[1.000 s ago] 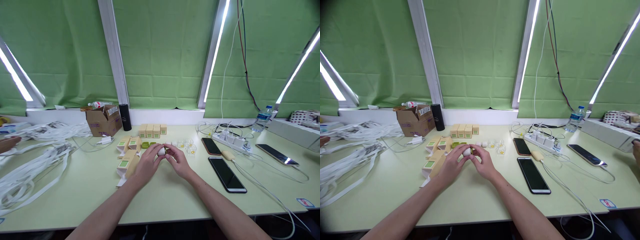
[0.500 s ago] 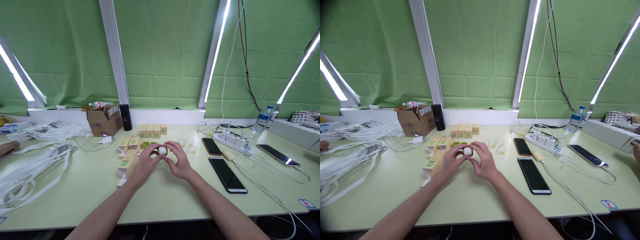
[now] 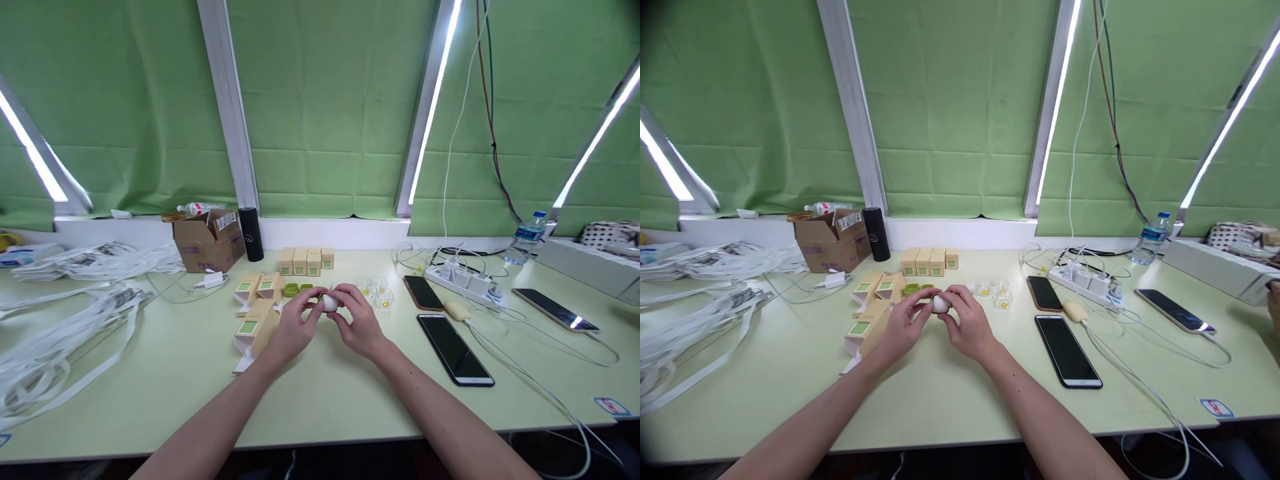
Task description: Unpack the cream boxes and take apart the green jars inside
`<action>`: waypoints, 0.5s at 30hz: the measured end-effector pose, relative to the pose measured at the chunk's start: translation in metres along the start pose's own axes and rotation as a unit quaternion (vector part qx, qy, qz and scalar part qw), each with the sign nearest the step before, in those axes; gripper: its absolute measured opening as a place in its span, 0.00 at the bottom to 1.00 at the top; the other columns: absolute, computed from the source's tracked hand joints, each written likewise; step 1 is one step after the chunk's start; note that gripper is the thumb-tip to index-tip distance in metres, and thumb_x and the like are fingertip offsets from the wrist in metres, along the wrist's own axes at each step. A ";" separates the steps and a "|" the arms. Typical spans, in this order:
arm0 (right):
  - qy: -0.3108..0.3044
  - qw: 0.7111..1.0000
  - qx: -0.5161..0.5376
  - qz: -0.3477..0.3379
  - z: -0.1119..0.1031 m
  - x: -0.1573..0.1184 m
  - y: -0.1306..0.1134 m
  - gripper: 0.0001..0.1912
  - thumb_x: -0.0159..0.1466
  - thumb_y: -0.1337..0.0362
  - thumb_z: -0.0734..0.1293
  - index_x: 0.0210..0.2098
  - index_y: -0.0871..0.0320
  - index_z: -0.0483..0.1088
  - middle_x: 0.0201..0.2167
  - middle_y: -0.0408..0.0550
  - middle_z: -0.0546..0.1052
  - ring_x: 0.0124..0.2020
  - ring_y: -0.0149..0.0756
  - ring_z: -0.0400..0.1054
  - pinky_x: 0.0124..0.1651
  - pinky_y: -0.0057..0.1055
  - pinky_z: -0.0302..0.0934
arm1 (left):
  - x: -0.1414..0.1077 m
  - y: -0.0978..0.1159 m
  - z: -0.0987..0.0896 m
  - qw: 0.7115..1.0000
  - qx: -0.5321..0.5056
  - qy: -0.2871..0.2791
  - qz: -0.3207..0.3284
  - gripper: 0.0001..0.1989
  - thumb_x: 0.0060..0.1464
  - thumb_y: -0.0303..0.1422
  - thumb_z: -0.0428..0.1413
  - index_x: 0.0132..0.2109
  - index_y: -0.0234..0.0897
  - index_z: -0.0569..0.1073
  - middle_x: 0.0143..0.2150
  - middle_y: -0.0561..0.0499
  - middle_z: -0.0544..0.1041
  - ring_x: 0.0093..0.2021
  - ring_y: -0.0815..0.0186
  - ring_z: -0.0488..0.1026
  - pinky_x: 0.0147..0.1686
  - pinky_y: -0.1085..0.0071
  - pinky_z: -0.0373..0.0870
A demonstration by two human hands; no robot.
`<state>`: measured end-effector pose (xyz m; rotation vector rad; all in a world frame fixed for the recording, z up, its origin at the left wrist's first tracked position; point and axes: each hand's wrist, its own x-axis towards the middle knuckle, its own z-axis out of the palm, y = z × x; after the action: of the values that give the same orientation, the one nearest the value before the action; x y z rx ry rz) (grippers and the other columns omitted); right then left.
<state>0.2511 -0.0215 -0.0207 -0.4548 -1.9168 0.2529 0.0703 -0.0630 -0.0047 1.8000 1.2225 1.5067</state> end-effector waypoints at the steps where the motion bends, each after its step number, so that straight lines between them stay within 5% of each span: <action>1: 0.002 1.000 0.000 0.001 0.000 0.000 0.001 0.22 0.68 0.71 0.66 0.60 0.50 0.68 0.53 0.55 0.72 0.50 0.44 0.72 0.47 0.42 0.75 | 0.000 -0.001 0.000 1.000 0.000 -0.001 0.001 0.17 0.66 0.43 0.56 0.56 0.40 0.77 0.58 0.41 0.79 0.58 0.55 0.76 0.56 0.58 0.76; 15: -0.047 0.995 -0.091 0.007 0.001 -0.002 0.004 0.21 0.72 0.67 0.65 0.63 0.52 0.66 0.53 0.57 0.72 0.50 0.46 0.74 0.47 0.42 0.75 | 0.001 -0.002 0.004 0.997 0.074 0.012 0.014 0.16 0.66 0.41 0.55 0.54 0.40 0.79 0.54 0.44 0.82 0.53 0.58 0.80 0.52 0.60 0.80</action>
<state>0.2518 -0.0188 -0.0241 -0.5862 -2.0390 0.1106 0.0730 -0.0604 -0.0068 1.9062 1.3583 1.4915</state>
